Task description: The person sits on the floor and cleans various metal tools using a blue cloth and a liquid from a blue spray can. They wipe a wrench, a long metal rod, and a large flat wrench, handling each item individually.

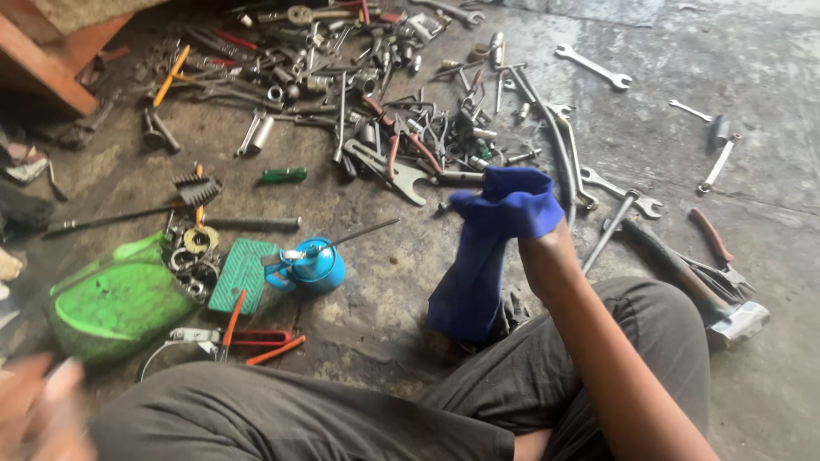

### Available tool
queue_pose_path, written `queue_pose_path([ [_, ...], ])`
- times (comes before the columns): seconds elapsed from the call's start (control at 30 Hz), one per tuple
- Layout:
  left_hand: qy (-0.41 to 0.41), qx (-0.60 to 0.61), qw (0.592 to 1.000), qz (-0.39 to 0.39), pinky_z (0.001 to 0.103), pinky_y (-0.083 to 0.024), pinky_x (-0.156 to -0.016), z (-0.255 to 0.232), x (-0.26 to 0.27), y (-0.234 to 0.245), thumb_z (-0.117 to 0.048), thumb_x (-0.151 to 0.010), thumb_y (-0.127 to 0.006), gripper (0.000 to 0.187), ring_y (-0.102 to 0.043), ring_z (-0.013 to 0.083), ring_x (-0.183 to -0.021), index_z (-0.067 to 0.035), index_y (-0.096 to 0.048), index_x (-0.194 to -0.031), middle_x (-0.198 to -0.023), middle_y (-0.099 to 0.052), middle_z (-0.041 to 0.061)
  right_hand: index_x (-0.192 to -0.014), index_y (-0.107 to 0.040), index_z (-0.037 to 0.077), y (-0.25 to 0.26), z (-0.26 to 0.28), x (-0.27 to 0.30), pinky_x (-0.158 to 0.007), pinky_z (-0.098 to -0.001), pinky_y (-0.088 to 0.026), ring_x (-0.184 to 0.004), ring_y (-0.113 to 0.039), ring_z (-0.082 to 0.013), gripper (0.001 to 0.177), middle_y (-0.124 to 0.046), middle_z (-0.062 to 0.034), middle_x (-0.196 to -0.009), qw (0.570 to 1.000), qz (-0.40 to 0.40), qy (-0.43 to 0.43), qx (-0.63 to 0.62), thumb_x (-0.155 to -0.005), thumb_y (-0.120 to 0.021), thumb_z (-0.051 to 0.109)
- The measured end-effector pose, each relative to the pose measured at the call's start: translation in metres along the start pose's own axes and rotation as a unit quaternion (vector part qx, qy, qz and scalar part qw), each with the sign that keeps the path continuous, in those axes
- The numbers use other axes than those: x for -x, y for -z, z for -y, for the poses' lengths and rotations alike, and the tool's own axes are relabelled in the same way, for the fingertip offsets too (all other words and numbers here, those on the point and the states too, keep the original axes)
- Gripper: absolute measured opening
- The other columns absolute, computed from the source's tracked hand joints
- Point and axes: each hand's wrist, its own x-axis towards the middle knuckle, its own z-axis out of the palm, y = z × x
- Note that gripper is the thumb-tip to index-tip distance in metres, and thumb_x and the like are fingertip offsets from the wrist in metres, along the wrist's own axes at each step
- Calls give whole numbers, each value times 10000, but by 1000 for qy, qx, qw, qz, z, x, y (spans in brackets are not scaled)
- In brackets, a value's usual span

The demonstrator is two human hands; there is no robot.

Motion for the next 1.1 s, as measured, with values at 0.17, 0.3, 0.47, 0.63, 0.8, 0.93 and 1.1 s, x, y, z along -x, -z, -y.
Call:
queue_pose_path([
  [0.17,-386,173,903,73,400,-503,-995,-177,2,-9,-295,-812,-771,489,-664,263,-1194,-114,-701,-1261,-1306,-695,125,-1332,-535,27,-17,4,-14,-888,-258,-540,-994,-643,-124,450,-672,-32,-1074,999,-3,19,50,-948,-732,155],
  [0.3,-542,110,827,100,452,-479,-942,-271,17,-55,-369,-711,-837,806,-583,368,-1238,-48,-555,-1394,-1325,-618,173,-1230,-613,1,-23,-4,-25,-839,-274,-550,-954,-658,-127,360,-682,-48,-1052,968,-59,41,239,-895,-742,27],
  [0.47,-468,246,838,136,401,-577,-890,-304,24,-130,-18,-858,-653,485,-707,334,-1027,-46,-601,-1339,-1175,-692,151,-1300,-567,105,-17,-18,-24,-825,-279,-550,-928,-654,-120,464,-664,-25,-1037,993,-112,-21,40,-859,-685,23],
  [0.63,-462,342,817,40,414,-574,-870,-301,39,-184,36,-883,-618,350,-693,361,-999,33,-634,-1233,-1134,-678,198,-1254,-600,41,25,-79,-4,-829,-307,-538,-962,-645,-155,286,-657,-49,-1091,977,-151,-89,-121,-997,-593,167],
  [0.8,-535,329,778,22,417,-571,-894,-295,50,-194,3,-885,-652,225,-682,324,-986,13,-678,-1108,-1102,-659,170,-1267,-580,71,56,-178,26,-913,-321,-535,-1068,-641,-205,298,-646,-67,-1145,953,-88,-32,288,-1036,-508,244],
  [0.93,-591,258,764,24,375,-550,-750,-291,58,-197,1,-829,-638,273,-680,265,-942,-4,-702,-1095,-1128,-680,134,-1269,-596,86,68,-206,23,-907,-326,-538,-1062,-647,-210,304,-655,-62,-1146,946,-87,-200,238,-1018,-529,243],
  [1.1,-678,267,684,41,368,-506,-706,-287,85,-188,-107,-934,-641,131,-663,231,-919,-85,-700,-1048,-1070,-678,81,-1271,-616,104,72,-152,-5,-899,-332,-542,-1054,-655,-215,314,-667,-55,-1147,946,-64,-206,243,-995,-555,242],
])
